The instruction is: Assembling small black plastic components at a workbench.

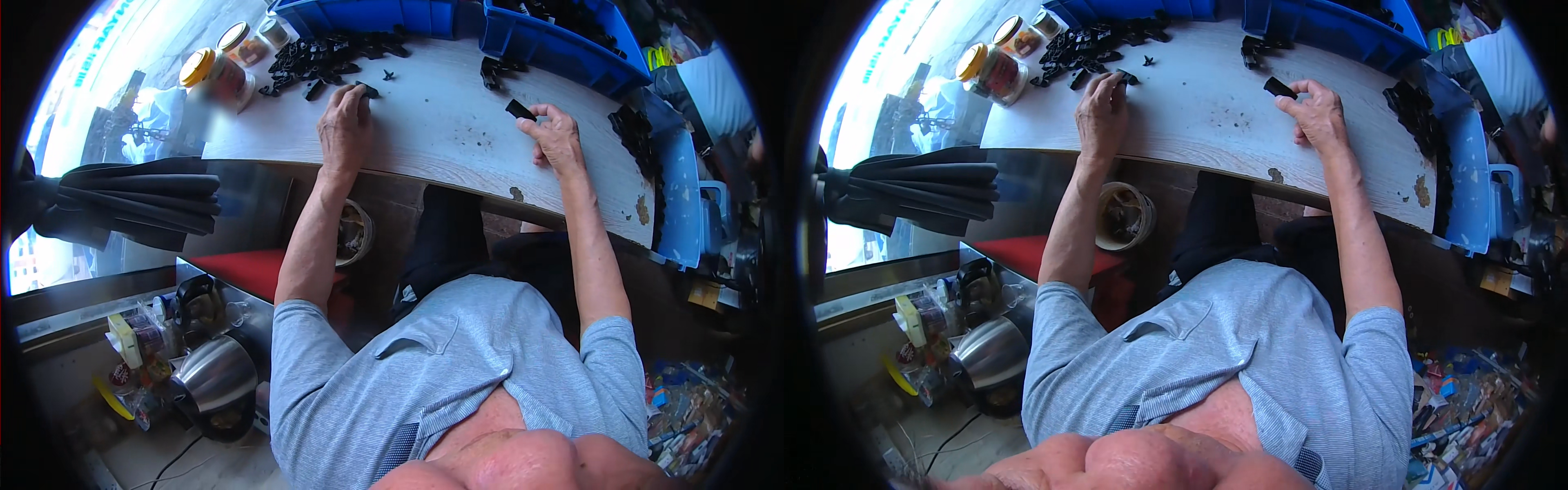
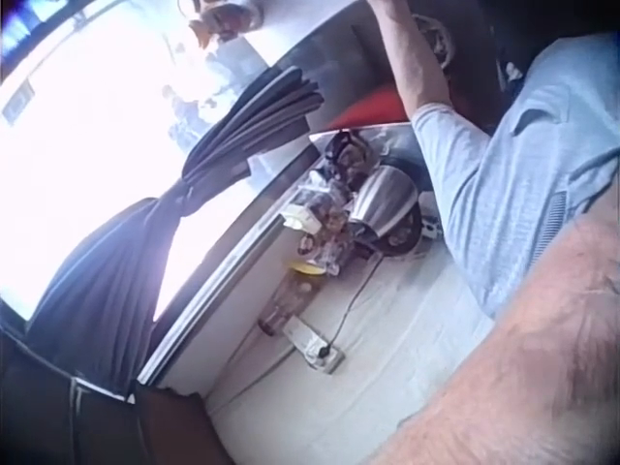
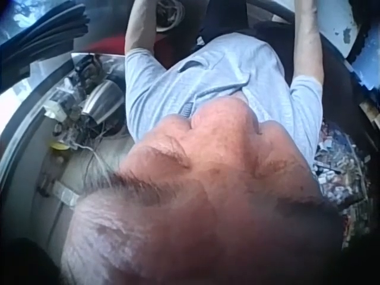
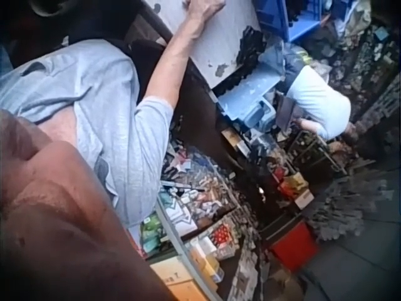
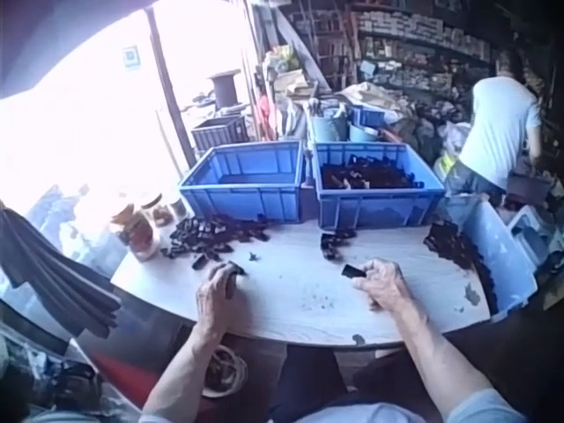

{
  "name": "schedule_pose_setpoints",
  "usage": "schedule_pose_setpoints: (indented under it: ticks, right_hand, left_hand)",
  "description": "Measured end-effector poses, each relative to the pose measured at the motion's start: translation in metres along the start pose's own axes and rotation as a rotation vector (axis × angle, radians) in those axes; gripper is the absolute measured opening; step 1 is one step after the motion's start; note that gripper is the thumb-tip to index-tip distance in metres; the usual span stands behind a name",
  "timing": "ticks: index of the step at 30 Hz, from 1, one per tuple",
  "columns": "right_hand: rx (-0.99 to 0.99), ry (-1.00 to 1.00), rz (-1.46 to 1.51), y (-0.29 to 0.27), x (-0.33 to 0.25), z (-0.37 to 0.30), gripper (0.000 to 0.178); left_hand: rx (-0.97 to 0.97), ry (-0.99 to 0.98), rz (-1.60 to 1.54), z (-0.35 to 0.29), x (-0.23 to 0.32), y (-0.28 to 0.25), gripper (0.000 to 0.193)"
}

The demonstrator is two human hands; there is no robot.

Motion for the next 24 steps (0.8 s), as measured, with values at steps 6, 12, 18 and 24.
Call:
schedule_pose_setpoints:
  ticks: [6, 12, 18, 24]
  right_hand:
    - [0.020, 0.005, -0.013, 0.000, 0.000, -0.002, 0.041]
    - [0.037, 0.001, 0.002, -0.001, 0.003, -0.003, 0.043]
    - [0.049, 0.019, 0.026, -0.002, 0.002, -0.001, 0.044]
    - [0.054, 0.141, 0.139, -0.010, 0.004, 0.001, 0.047]
  left_hand:
    - [-0.037, 0.116, 0.156, -0.007, 0.014, 0.011, 0.025]
    - [0.005, -0.194, -0.295, 0.000, -0.018, 0.004, 0.023]
    - [-0.039, 0.127, 0.164, -0.019, 0.014, -0.006, 0.027]
    - [-0.172, 0.144, 0.253, -0.016, 0.025, 0.016, 0.036]
Point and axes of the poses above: each hand's wrist, its own z-axis towards the middle knuckle, its own y-axis out of the palm, x = y × z, the point moved 5 cm from there along z, towards the middle knuckle, and after that the axes turned 11 degrees about -y, right-handed, at the moved point
